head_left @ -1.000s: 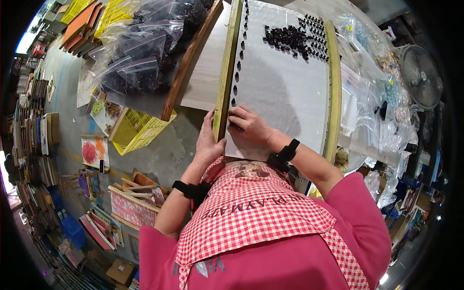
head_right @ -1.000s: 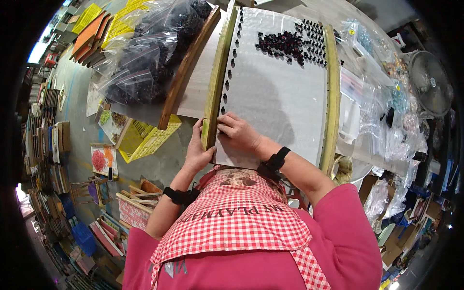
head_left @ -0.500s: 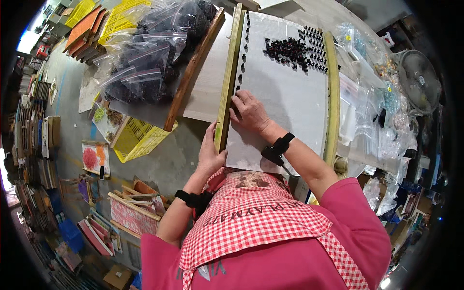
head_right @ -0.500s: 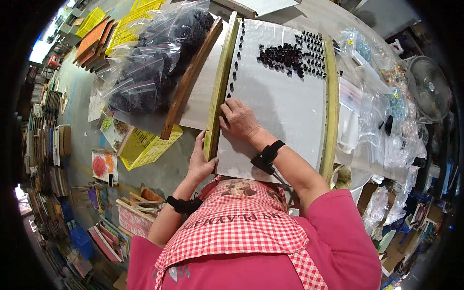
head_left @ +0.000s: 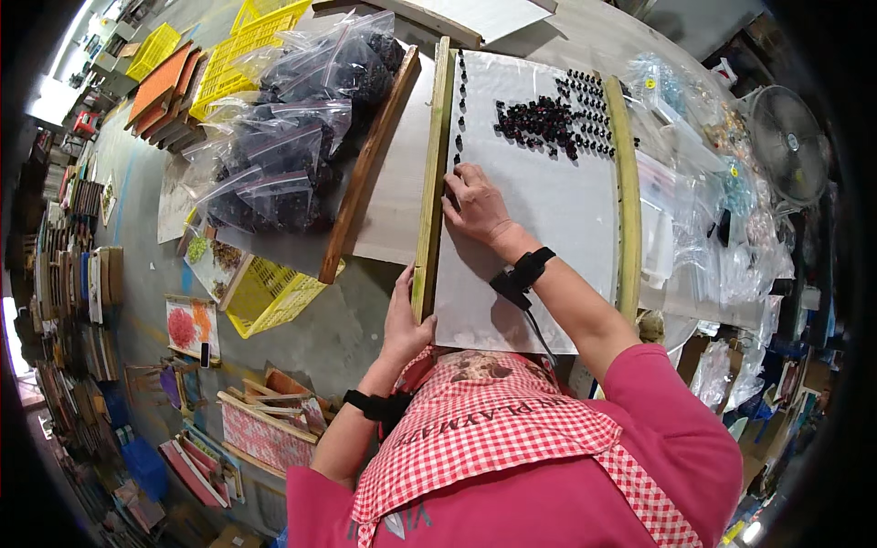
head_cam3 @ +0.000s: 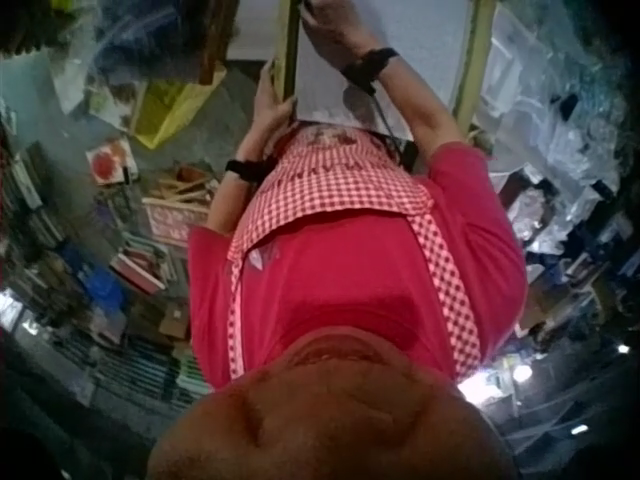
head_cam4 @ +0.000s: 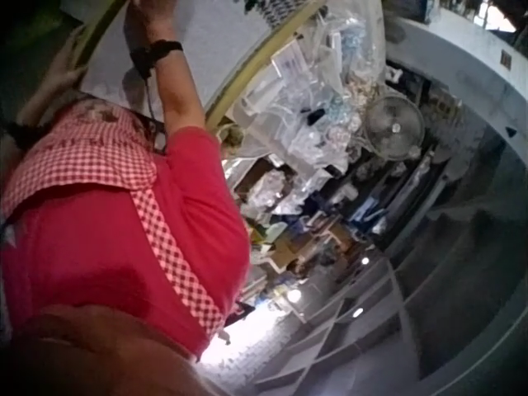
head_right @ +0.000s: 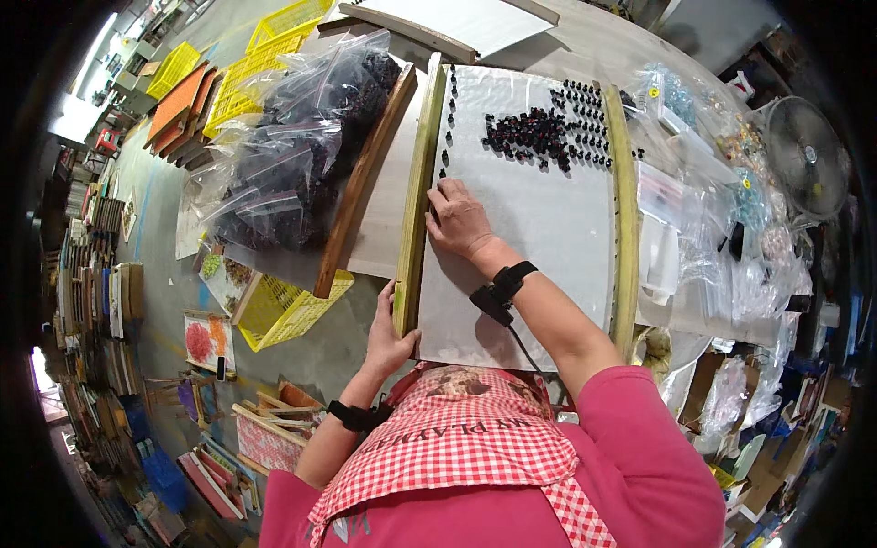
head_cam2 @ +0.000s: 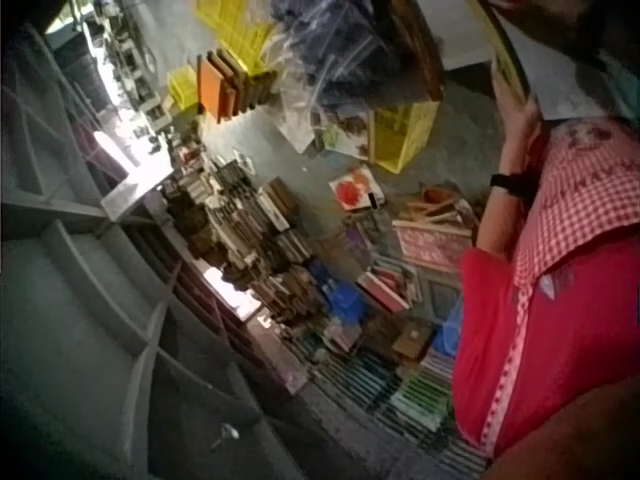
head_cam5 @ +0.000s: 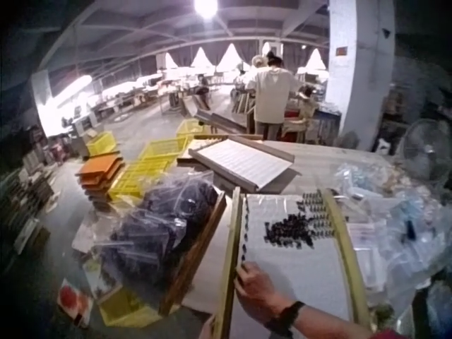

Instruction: Sorting small black plastic components and arranging them into a molded grid tray.

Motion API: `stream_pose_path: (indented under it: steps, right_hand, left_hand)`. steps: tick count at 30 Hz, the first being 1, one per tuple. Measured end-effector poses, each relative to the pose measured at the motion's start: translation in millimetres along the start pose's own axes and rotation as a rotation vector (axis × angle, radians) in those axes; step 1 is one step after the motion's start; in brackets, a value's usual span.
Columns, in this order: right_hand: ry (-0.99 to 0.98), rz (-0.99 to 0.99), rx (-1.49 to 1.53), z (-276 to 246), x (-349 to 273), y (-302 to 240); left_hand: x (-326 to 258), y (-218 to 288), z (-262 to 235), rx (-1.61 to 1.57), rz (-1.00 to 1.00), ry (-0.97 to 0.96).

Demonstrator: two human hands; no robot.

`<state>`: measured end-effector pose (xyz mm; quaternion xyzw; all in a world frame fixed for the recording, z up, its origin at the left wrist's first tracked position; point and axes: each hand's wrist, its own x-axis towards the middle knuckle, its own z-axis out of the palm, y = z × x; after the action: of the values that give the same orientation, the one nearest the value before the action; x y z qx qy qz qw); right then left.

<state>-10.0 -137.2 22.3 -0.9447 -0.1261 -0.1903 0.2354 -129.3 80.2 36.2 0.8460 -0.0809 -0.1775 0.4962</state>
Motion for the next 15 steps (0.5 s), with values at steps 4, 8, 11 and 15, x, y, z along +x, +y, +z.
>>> stream_pose_path:
  steps: [4, 8, 11, 15]
  right_hand:
    - [-0.051, -0.032, 0.206, 1, -8, 14]
    - [-0.149, 0.044, 0.242, -16, 0, 18]
    - [0.035, 0.046, 0.151, -9, 30, 35]
    - [0.026, -0.014, 0.135, 9, 54, 57]
  left_hand:
    - [0, -5, 0, -0.009, -0.013, -0.011]
    - [-1, -10, 1, -0.048, 0.020, -0.012]
    - [-1, -2, 0, -0.132, -0.055, -0.030]
    - [0, -2, 0, -0.103, -0.027, -0.027]
